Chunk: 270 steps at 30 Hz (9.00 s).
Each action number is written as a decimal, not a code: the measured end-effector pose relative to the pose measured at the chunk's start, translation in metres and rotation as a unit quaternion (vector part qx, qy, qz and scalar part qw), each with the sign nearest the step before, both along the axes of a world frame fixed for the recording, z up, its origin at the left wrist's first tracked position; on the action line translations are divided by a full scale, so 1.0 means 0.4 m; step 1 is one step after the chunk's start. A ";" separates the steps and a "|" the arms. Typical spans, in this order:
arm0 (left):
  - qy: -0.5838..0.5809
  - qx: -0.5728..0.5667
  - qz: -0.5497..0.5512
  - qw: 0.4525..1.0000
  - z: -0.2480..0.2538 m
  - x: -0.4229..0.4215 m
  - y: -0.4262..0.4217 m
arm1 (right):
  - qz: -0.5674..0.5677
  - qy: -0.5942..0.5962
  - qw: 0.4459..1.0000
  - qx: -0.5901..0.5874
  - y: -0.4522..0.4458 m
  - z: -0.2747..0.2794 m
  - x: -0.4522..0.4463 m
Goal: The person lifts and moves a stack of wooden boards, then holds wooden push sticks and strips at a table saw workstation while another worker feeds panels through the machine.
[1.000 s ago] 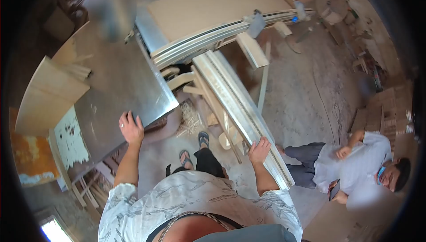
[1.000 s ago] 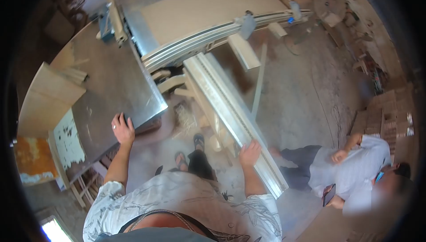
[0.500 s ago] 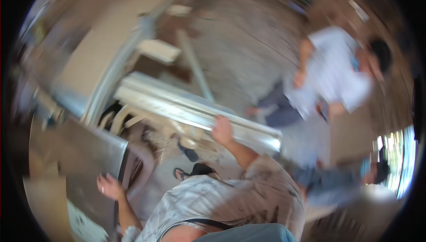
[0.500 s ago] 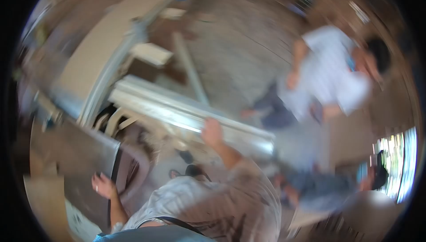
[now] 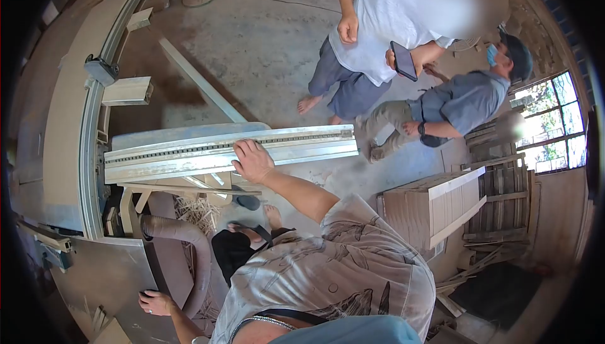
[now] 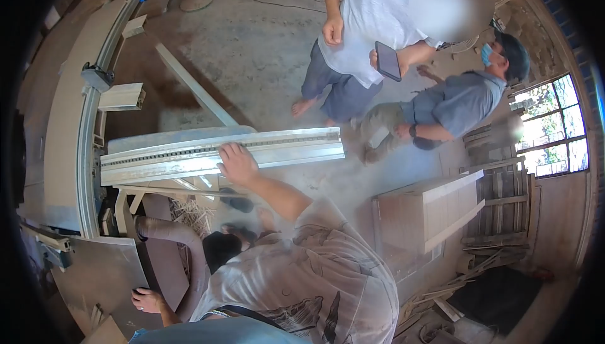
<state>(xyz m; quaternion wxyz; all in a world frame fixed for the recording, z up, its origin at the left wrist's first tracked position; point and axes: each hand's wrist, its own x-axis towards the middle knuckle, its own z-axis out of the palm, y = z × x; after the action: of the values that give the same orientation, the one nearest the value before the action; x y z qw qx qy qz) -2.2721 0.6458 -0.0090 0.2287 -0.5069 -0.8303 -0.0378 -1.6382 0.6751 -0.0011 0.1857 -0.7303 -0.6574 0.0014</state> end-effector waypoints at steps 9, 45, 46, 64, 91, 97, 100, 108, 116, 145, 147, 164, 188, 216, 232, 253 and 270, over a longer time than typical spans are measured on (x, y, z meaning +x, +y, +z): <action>-0.001 0.027 -0.013 1.000 0.014 0.011 0.003 | 0.001 0.004 1.000 0.022 0.005 -0.003 0.003; -0.041 0.061 -0.009 0.997 0.043 0.042 -0.014 | -0.015 0.026 0.999 0.019 -0.017 -0.028 -0.039; -0.049 0.059 -0.006 0.997 0.048 0.043 -0.013 | -0.039 0.025 0.998 0.050 -0.025 -0.009 -0.073; -0.105 0.170 -0.084 0.976 -0.041 -0.041 0.005 | -0.678 0.473 0.483 -0.290 -1.832 -0.541 -0.357; -0.176 -0.535 -0.215 0.798 -0.357 0.102 -0.822 | -0.361 0.416 0.802 -0.230 -1.802 -0.747 -0.080; -0.187 -0.531 -0.282 0.777 -0.399 0.158 -0.706 | -0.591 0.618 0.493 -0.161 -2.012 -0.553 -0.305; -0.167 -0.542 -0.319 0.759 -0.420 0.246 -0.648 | -0.615 0.596 0.502 -0.120 -2.098 -0.498 -0.350; 0.089 -0.593 -0.530 0.600 -0.492 0.672 -0.580 | -0.729 0.375 0.565 -0.088 -2.257 -0.569 -0.150; -0.049 -0.520 -0.582 0.623 -0.429 1.291 -0.700 | -0.752 0.303 0.578 0.086 -2.327 -0.361 0.218; -0.196 -0.668 -0.696 0.177 -0.410 3.394 -2.138 | -0.886 0.025 0.463 0.006 -2.728 -0.241 1.298; -0.182 -0.672 -0.696 0.176 -0.414 3.417 -2.179 | -0.924 0.044 0.379 -0.015 -2.843 -0.239 1.239; -0.068 -0.595 -0.742 0.301 -0.281 3.376 -2.422 | -0.930 0.256 0.259 0.048 -3.112 -0.486 1.125; -0.082 -0.584 -0.769 0.247 -0.322 3.384 -2.410 | -0.926 0.236 0.293 0.038 -3.080 -0.507 1.140; -0.074 -0.542 -0.798 0.253 -0.364 3.377 -2.394 | -0.929 0.224 0.295 0.018 -3.087 -0.543 1.137; -0.052 -0.618 -0.708 0.336 -0.425 3.042 -2.068 | -0.932 0.205 0.297 0.042 -3.098 -0.555 1.124; -0.038 -0.573 -0.742 0.344 -0.373 3.034 -2.029 | -0.942 0.192 0.267 0.071 -3.144 -0.459 1.063; -0.038 -0.683 -0.611 0.400 -0.410 2.984 -1.902 | -0.878 0.421 0.182 0.138 -2.906 -0.474 0.662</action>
<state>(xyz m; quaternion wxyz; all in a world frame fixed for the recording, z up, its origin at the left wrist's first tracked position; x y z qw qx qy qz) -1.0783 -0.1150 -0.1730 -0.3089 -0.8643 -0.0570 0.3928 -1.3734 -0.4875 -0.1909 0.4128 -0.6835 0.5996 0.0536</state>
